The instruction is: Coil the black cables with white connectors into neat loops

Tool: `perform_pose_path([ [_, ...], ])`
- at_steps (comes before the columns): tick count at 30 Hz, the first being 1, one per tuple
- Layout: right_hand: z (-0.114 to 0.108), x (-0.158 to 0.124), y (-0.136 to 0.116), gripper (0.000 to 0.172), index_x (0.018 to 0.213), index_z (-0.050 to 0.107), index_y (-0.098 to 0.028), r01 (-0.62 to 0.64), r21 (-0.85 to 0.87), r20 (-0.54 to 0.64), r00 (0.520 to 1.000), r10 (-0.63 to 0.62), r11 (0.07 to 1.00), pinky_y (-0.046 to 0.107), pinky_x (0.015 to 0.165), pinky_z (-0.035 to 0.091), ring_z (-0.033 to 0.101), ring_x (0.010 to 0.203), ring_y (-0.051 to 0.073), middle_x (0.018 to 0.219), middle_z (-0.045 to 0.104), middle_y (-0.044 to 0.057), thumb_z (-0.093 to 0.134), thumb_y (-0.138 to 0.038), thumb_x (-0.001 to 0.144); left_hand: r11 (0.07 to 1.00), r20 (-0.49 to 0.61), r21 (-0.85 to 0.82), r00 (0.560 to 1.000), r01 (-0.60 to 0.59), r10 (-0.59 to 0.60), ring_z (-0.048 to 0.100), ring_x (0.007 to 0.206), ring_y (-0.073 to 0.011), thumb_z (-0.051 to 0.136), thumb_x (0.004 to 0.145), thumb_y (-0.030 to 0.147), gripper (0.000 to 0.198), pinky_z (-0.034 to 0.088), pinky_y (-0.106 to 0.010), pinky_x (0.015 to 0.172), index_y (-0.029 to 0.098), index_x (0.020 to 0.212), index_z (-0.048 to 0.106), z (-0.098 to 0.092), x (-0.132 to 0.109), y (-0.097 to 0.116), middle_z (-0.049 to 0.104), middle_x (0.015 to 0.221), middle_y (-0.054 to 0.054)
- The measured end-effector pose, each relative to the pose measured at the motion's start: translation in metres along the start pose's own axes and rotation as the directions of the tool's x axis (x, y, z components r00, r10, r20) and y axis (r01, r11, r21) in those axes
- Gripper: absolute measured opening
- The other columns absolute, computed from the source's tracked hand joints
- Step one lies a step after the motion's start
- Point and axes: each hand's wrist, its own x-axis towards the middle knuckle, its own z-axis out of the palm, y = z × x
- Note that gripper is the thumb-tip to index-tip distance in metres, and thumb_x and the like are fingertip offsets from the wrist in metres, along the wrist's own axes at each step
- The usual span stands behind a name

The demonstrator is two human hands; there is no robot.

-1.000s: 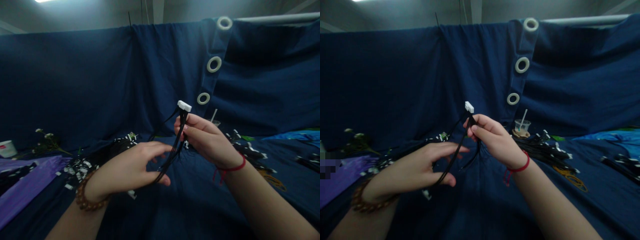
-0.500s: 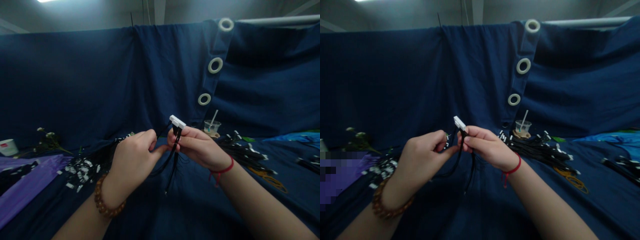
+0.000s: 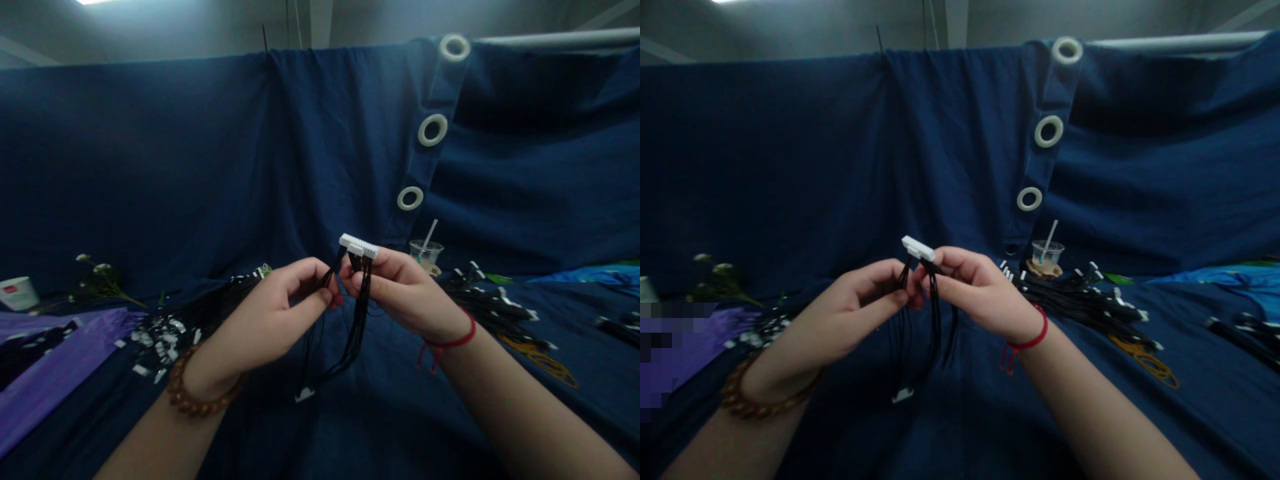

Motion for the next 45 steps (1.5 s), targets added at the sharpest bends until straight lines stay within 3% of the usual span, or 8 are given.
perform_pose_path([
  [5, -0.001, 0.001, 0.0, 0.01, 0.089, 0.058, -0.017, 0.046, -0.115, -0.048, 0.998, -0.051, 0.992, 0.02, 0.066, 0.041, 0.049, 0.069, 0.008, 0.076, 0.053, -0.001, 0.054, -0.024, 0.085, 0.842, 0.168, -0.485, 0.97, 0.235, -0.174, 0.051, 0.048, -0.008, 0.041, 0.087, 0.027, 0.015, 0.047, -0.023, 0.046, 0.015, 0.088, 0.051, -0.003, -0.001, 0.0, 0.052, 0.067, 0.001],
  [9, 0.0, 0.003, 0.002, 0.014, 0.092, 0.06, -0.018, 0.067, -0.249, -0.051, 0.995, -0.083, 0.966, 0.025, 0.07, 0.043, 0.052, 0.074, 0.011, 0.082, 0.055, 0.002, 0.053, -0.027, 0.085, 0.884, 0.106, -0.378, 0.961, 0.276, -0.254, 0.044, 0.033, -0.0049, 0.047, 0.084, 0.031, 0.021, 0.041, -0.02, 0.031, 0.021, 0.102, 0.042, 0.002, 0.003, -0.006, 0.055, 0.077, 0.001],
  [14, 0.003, 0.005, 0.003, 0.006, 0.08, 0.066, -0.018, 0.096, -0.462, -0.046, 0.99, -0.131, 0.882, 0.037, 0.093, 0.033, 0.043, 0.104, 0.02, 0.101, 0.049, 0.006, 0.063, -0.022, 0.076, 0.99, -0.011, -0.111, 0.996, 0.091, -0.093, 0.055, 0.079, -0.0136, 0.07, 0.064, 0.018, 0.039, 0.048, -0.026, 0.071, 0.021, 0.098, 0.051, 0.005, 0.005, -0.016, 0.052, 0.091, 0.0],
  [18, 0.004, 0.006, 0.004, 0.007, 0.078, 0.067, -0.018, 0.099, -0.518, 0.0, 0.993, -0.116, 0.85, 0.041, 0.097, 0.029, 0.042, 0.106, 0.021, 0.102, 0.048, 0.008, 0.061, -0.018, 0.075, 0.989, 0.02, -0.146, 0.999, 0.03, -0.027, 0.048, 0.073, -0.011, 0.064, 0.069, 0.014, 0.019, 0.042, -0.022, 0.07, 0.019, 0.084, 0.053, 0.006, 0.006, -0.015, 0.05, 0.076, 0.003],
  [25, 0.004, 0.006, 0.006, 0.01, 0.083, 0.066, -0.018, 0.08, -0.416, 0.021, 0.997, -0.078, 0.906, 0.039, 0.098, 0.03, 0.042, 0.108, 0.022, 0.104, 0.049, 0.008, 0.06, -0.025, 0.078, 0.944, 0.089, -0.327, 0.996, 0.041, -0.013, 0.039, 0.061, -0.0081, 0.065, 0.072, 0.02, 0.016, 0.036, -0.019, 0.058, 0.016, 0.075, 0.049, 0.012, 0.008, -0.01, 0.044, 0.07, 0.003],
  [31, 0.007, 0.004, 0.01, 0.047, 0.127, 0.034, -0.021, -0.126, -0.051, 0.015, 0.992, 0.127, 0.991, 0.037, 0.092, 0.039, 0.049, 0.105, 0.017, 0.12, 0.044, 0.01, 0.045, -0.042, 0.087, 0.873, -0.121, -0.483, 0.983, 0.061, -0.136, 0.025, 0.042, -0.0048, 0.047, 0.084, 0.042, 0.027, 0.021, -0.016, 0.038, 0.017, 0.075, 0.05, 0.002, 0.01, -0.017, 0.029, 0.051, 0.007],
  [36, 0.012, 0.002, 0.019, 0.047, 0.12, 0.036, -0.011, -0.434, 0.034, 0.266, 0.872, 0.411, 0.9, 0.037, 0.082, 0.044, 0.058, 0.084, 0.015, 0.092, 0.057, 0.009, 0.053, -0.036, 0.083, 0.788, -0.397, -0.607, 0.898, -0.102, -0.19, 0.027, 0.038, -0.002, 0.05, 0.084, 0.033, 0.02, 0.02, -0.012, 0.034, 0.017, 0.073, 0.049, -0.022, 0.013, -0.018, 0.03, 0.054, 0.007],
  [45, 0.022, 0.003, 0.03, 0.052, 0.111, 0.041, -0.012, -0.58, 0.006, 0.515, 0.7, 0.494, 0.815, 0.022, 0.064, 0.046, 0.056, 0.067, 0.008, 0.077, 0.056, 0.0, 0.067, -0.011, 0.066, 0.778, -0.619, -0.535, 0.78, -0.328, -0.096, 0.03, 0.04, -0.0013, 0.047, 0.087, 0.026, 0.019, 0.023, -0.013, 0.036, 0.017, 0.073, 0.056, -0.045, 0.009, -0.017, 0.037, 0.056, 0.005],
])
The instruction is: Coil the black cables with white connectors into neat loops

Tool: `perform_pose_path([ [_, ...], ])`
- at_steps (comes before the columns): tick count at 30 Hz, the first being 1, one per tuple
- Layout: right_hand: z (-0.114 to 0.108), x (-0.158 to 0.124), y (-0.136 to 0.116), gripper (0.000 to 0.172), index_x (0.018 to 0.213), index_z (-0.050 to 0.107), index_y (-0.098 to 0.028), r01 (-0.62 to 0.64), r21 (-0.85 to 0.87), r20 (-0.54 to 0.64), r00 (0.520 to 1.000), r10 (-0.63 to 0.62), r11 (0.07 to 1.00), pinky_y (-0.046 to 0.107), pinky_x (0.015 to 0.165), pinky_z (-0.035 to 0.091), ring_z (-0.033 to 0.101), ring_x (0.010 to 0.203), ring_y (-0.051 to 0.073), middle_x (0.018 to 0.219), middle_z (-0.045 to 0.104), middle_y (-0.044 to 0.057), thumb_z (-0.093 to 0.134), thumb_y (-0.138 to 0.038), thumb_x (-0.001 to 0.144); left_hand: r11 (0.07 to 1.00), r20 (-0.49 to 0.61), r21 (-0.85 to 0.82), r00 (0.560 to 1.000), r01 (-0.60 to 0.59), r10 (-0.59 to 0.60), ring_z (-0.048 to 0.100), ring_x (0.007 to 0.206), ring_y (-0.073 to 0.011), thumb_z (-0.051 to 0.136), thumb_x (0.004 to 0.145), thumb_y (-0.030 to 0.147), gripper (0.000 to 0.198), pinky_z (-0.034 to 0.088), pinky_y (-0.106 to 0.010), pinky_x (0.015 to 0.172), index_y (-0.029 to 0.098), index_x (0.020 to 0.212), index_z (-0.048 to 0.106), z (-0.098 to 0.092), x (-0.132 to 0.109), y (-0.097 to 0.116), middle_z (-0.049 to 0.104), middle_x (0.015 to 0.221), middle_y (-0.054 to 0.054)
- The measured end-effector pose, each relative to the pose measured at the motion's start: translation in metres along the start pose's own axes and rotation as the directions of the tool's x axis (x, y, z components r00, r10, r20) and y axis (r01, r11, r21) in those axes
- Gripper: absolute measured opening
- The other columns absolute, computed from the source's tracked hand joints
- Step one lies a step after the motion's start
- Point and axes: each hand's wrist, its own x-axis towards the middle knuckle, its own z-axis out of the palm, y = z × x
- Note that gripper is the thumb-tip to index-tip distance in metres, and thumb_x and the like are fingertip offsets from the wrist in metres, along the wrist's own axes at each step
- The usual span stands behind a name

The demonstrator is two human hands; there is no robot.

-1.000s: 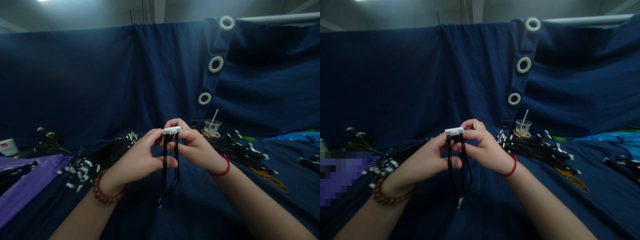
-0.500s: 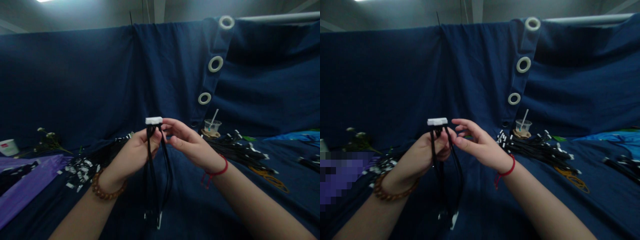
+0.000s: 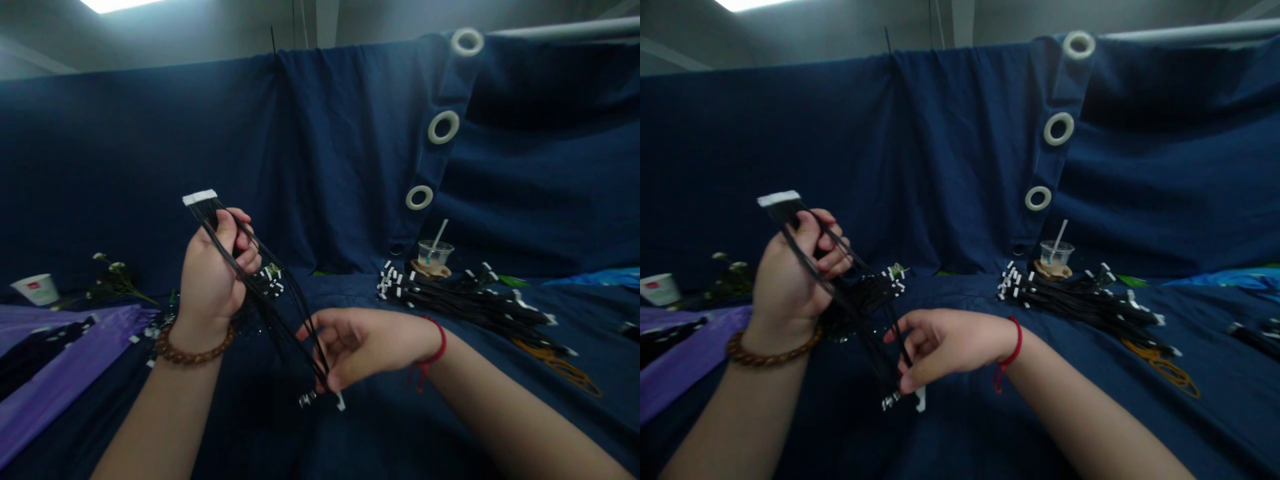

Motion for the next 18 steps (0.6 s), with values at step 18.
perform_pose_path([
  [18, -0.005, -0.052, -0.044, 0.013, 0.092, 0.061, -0.013, 0.136, -0.805, -0.441, 0.513, -0.737, 0.577, 0.026, 0.081, 0.049, 0.056, 0.099, 0.016, 0.107, 0.058, 0.008, 0.058, -0.014, 0.08, 0.936, -0.197, 0.283, 0.942, -0.211, 0.272, 0.034, 0.042, -0.0025, 0.051, 0.085, 0.024, 0.003, 0.017, -0.02, 0.039, 0.023, 0.083, 0.054, -0.024, 0.011, 0.014, 0.046, 0.061, 0.007],
])
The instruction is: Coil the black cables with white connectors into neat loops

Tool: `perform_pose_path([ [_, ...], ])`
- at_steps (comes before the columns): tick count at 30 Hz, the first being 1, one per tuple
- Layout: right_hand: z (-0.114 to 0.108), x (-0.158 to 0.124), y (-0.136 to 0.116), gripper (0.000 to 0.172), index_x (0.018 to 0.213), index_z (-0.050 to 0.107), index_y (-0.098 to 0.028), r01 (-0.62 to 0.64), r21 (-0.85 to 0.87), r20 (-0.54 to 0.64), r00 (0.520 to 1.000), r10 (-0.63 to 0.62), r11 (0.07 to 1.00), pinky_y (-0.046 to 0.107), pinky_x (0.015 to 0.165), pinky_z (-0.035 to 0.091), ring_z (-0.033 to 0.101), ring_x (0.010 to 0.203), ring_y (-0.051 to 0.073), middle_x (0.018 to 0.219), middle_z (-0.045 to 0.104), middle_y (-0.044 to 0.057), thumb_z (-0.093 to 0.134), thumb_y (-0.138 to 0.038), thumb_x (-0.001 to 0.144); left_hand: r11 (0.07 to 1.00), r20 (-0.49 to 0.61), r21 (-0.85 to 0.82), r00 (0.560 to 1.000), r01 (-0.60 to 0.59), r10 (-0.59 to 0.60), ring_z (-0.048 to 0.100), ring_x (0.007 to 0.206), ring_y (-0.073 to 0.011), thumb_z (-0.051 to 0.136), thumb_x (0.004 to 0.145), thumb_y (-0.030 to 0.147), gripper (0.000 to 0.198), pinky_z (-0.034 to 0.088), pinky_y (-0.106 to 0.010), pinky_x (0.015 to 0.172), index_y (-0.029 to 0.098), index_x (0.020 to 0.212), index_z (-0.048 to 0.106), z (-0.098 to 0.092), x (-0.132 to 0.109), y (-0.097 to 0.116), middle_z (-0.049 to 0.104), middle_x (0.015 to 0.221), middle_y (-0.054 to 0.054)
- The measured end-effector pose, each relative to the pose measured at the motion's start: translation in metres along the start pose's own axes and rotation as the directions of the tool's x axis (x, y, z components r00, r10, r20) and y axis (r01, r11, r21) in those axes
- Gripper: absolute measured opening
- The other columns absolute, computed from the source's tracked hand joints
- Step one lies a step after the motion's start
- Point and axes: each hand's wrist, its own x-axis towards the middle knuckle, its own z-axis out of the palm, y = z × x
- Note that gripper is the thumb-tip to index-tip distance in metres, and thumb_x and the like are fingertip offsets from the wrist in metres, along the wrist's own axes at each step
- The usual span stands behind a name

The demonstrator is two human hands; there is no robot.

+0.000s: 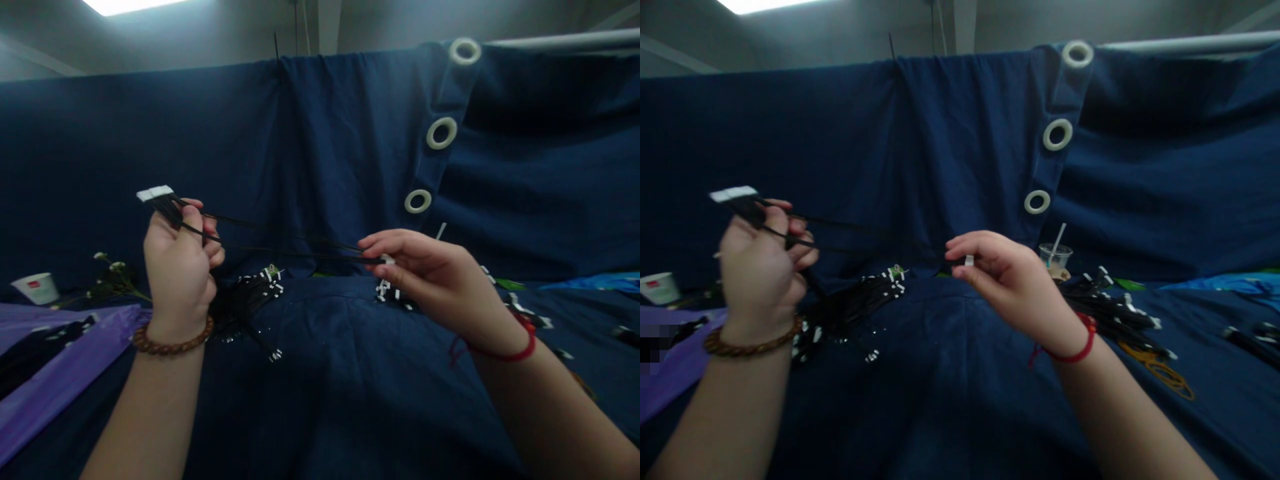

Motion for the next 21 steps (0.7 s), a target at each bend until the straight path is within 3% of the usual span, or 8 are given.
perform_pose_path([
  [2, -0.002, -0.001, -0.002, 0.014, 0.093, 0.062, -0.014, 0.117, -0.185, -0.03, 0.992, -0.125, 0.976, 0.025, 0.079, 0.049, 0.058, 0.093, 0.014, 0.099, 0.061, 0.006, 0.056, -0.012, 0.081, 1.0, 0.018, 0.001, 1.0, 0.008, -0.008, 0.033, 0.042, -0.0025, 0.051, 0.084, 0.023, 0.003, 0.017, -0.019, 0.039, 0.023, 0.083, 0.055, 0.0, 0.0, -0.001, 0.045, 0.061, 0.006],
  [4, -0.003, -0.002, -0.004, 0.017, 0.095, 0.063, -0.016, 0.197, -0.307, 0.049, 0.98, -0.191, 0.931, 0.022, 0.074, 0.049, 0.06, 0.083, 0.011, 0.09, 0.063, 0.003, 0.054, -0.012, 0.082, 1.0, 0.035, 0.01, 0.999, 0.021, -0.021, 0.035, 0.044, -0.0032, 0.053, 0.083, 0.024, 0.004, 0.019, -0.018, 0.038, 0.022, 0.083, 0.056, 0.001, -0.001, -0.002, 0.042, 0.059, 0.006],
  [7, -0.002, -0.005, -0.007, 0.023, 0.104, 0.06, -0.017, 0.211, -0.333, 0.154, 0.974, -0.168, 0.919, 0.019, 0.069, 0.048, 0.06, 0.075, 0.008, 0.084, 0.064, 0.0, 0.055, -0.013, 0.082, 0.998, 0.135, 0.051, 0.99, 0.029, -0.036, 0.034, 0.043, -0.0044, 0.053, 0.082, 0.026, 0.006, 0.022, -0.017, 0.038, 0.021, 0.084, 0.057, 0.003, -0.004, -0.004, 0.037, 0.053, 0.006],
  [9, 0.0, -0.006, -0.008, 0.031, 0.112, 0.054, -0.017, 0.147, -0.303, 0.144, 0.984, -0.107, 0.942, 0.018, 0.07, 0.048, 0.061, 0.075, 0.008, 0.085, 0.064, -0.001, 0.055, -0.014, 0.082, 0.99, 0.267, 0.117, 0.957, 0.084, -0.113, 0.032, 0.04, -0.0046, 0.057, 0.08, 0.027, 0.01, 0.022, -0.017, 0.036, 0.019, 0.085, 0.059, 0.006, -0.01, -0.004, 0.039, 0.051, 0.006],
  [12, 0.003, -0.006, -0.011, 0.034, 0.115, 0.048, -0.018, 0.074, -0.275, 0.123, 0.992, -0.041, 0.959, 0.018, 0.071, 0.048, 0.061, 0.076, 0.007, 0.089, 0.064, -0.001, 0.055, -0.015, 0.082, 0.935, 0.5, 0.265, 0.796, 0.235, -0.341, 0.035, 0.04, -0.0046, 0.059, 0.078, 0.031, 0.016, 0.023, -0.017, 0.036, 0.016, 0.086, 0.061, 0.014, -0.022, -0.003, 0.045, 0.049, 0.004],
  [15, 0.004, -0.006, -0.013, 0.026, 0.106, 0.049, -0.018, -0.018, -0.186, 0.108, 0.993, 0.039, 0.982, 0.019, 0.071, 0.049, 0.062, 0.079, 0.009, 0.09, 0.065, 0.0, 0.057, -0.02, 0.082, 0.895, 0.642, 0.335, 0.624, 0.296, -0.446, 0.036, 0.041, -0.0045, 0.054, 0.082, 0.035, 0.019, 0.023, -0.016, 0.038, 0.018, 0.088, 0.059, 0.023, -0.034, -0.004, 0.045, 0.051, 0.005],
  [18, 0.003, -0.006, -0.014, 0.021, 0.096, 0.052, -0.019, -0.192, -0.104, 0.162, 0.965, 0.207, 0.976, 0.018, 0.054, 0.047, 0.062, 0.067, 0.01, 0.082, 0.066, 0.0, 0.059, -0.029, 0.08, 0.886, 0.696, 0.353, 0.548, 0.3, -0.463, 0.035, 0.042, -0.0047, 0.052, 0.083, 0.036, 0.021, 0.023, -0.016, 0.039, 0.017, 0.088, 0.058, 0.03, -0.042, -0.007, 0.046, 0.052, 0.005],
  [21, -0.002, -0.006, -0.014, 0.018, 0.091, 0.059, -0.02, -0.282, -0.308, 0.182, 0.92, 0.347, 0.909, 0.019, 0.044, 0.041, 0.057, 0.052, 0.01, 0.066, 0.064, -0.003, 0.062, -0.031, 0.077, 0.872, 0.72, 0.37, 0.495, 0.319, -0.486, 0.034, 0.043, -0.0048, 0.05, 0.083, 0.037, 0.021, 0.022, -0.016, 0.039, 0.017, 0.088, 0.057, 0.034, -0.045, -0.011, 0.045, 0.052, 0.005],
])
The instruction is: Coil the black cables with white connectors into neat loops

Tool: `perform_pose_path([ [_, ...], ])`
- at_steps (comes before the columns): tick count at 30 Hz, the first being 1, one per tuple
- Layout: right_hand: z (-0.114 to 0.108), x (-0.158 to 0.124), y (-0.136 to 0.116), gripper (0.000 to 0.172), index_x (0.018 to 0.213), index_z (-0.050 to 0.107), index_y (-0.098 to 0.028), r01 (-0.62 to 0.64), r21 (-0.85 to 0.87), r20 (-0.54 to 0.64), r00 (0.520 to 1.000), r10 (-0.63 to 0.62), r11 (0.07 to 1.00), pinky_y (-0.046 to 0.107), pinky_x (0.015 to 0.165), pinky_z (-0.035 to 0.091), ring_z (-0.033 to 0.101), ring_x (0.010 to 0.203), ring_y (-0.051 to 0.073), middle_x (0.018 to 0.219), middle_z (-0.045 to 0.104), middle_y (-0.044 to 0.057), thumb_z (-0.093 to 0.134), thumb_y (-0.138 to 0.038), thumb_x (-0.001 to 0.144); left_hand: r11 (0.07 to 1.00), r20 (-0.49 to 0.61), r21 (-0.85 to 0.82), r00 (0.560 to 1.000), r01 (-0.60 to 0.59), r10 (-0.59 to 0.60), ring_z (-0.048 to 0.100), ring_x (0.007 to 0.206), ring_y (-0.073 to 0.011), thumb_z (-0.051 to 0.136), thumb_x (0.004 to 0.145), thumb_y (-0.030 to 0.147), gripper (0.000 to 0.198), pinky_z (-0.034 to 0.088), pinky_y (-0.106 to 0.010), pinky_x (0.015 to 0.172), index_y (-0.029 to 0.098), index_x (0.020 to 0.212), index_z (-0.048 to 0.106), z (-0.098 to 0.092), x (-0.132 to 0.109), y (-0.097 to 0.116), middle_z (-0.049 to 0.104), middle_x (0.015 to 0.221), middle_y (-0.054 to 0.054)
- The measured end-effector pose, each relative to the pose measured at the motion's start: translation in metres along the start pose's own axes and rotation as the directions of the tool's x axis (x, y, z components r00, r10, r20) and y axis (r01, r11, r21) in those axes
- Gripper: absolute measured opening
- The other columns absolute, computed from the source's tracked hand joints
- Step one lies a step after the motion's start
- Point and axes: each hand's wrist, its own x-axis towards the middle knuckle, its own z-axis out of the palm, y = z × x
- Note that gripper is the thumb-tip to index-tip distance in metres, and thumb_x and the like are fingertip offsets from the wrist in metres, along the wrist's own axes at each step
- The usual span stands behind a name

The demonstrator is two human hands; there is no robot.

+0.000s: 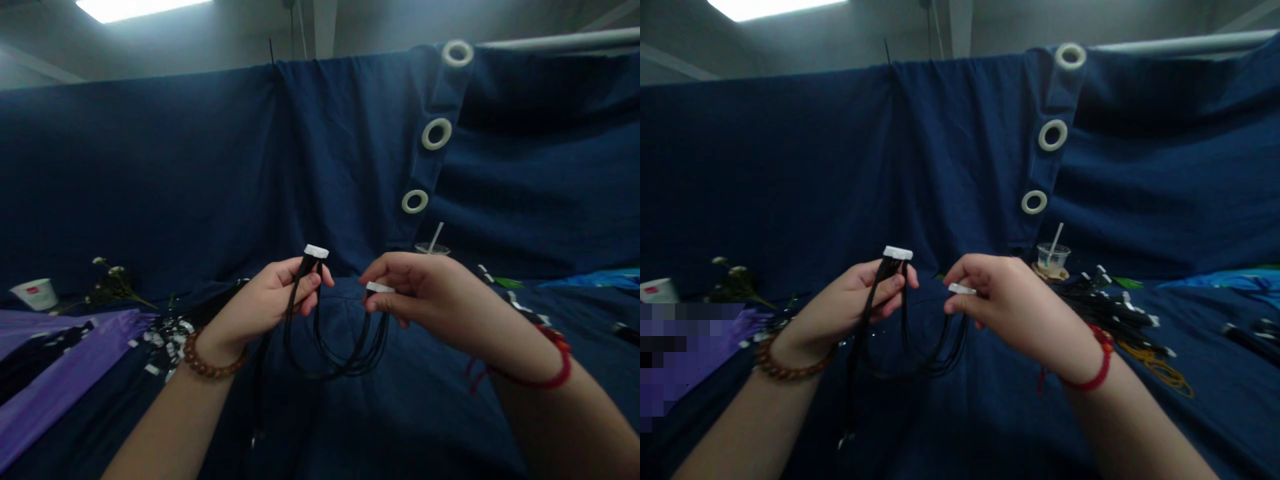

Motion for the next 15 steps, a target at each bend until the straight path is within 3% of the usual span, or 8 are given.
perform_pose_path([
  [3, -0.006, 0.0, 0.002, 0.017, 0.092, 0.064, -0.022, -0.046, -0.27, -0.109, 0.994, 0.017, 0.962, 0.02, 0.051, 0.044, 0.06, 0.058, 0.011, 0.068, 0.065, -0.002, 0.062, -0.027, 0.075, 1.0, -0.005, 0.016, 1.0, 0.005, -0.005, 0.034, 0.044, -0.0045, 0.049, 0.084, 0.038, 0.021, 0.023, -0.015, 0.04, 0.018, 0.09, 0.055, 0.002, 0.002, -0.002, 0.046, 0.054, 0.005],
  [5, -0.008, -0.001, 0.003, 0.016, 0.093, 0.064, -0.022, -0.025, -0.303, -0.095, 0.995, -0.004, 0.953, 0.021, 0.055, 0.045, 0.061, 0.062, 0.011, 0.07, 0.065, -0.002, 0.057, -0.026, 0.079, 0.999, -0.029, 0.039, 1.0, -0.002, 0.003, 0.035, 0.045, -0.0044, 0.049, 0.084, 0.038, 0.021, 0.024, -0.015, 0.041, 0.018, 0.091, 0.055, 0.002, 0.003, -0.002, 0.046, 0.056, 0.005],
  [9, -0.006, -0.003, 0.001, 0.02, 0.102, 0.06, -0.022, 0.057, -0.079, -0.058, 0.996, -0.062, 0.995, 0.02, 0.06, 0.048, 0.062, 0.065, 0.01, 0.07, 0.064, -0.003, 0.051, -0.027, 0.084, 0.999, -0.015, -0.037, 1.0, 0.013, -0.013, 0.034, 0.043, -0.0041, 0.05, 0.084, 0.037, 0.02, 0.023, -0.015, 0.041, 0.018, 0.089, 0.055, 0.005, 0.002, -0.003, 0.044, 0.053, 0.005],
  [12, 0.002, -0.004, -0.004, 0.026, 0.109, 0.054, -0.02, 0.131, 0.104, -0.104, 0.987, -0.12, 0.986, 0.021, 0.062, 0.049, 0.062, 0.065, 0.01, 0.074, 0.065, -0.002, 0.053, -0.025, 0.083, 0.983, 0.122, -0.176, 0.992, 0.061, -0.04, 0.03, 0.04, -0.0039, 0.051, 0.083, 0.036, 0.02, 0.02, -0.016, 0.038, 0.016, 0.082, 0.055, 0.01, 0.001, -0.005, 0.041, 0.049, 0.006],
  [15, 0.008, -0.005, -0.009, 0.026, 0.109, 0.054, -0.019, 0.159, 0.15, -0.108, 0.984, -0.144, 0.976, 0.021, 0.06, 0.049, 0.062, 0.064, 0.01, 0.075, 0.065, -0.001, 0.054, -0.023, 0.083, 0.961, 0.242, -0.25, 0.969, 0.117, -0.055, 0.03, 0.039, -0.004, 0.052, 0.082, 0.035, 0.02, 0.018, -0.017, 0.036, 0.015, 0.077, 0.054, 0.016, 0.0, -0.008, 0.041, 0.048, 0.005],
])
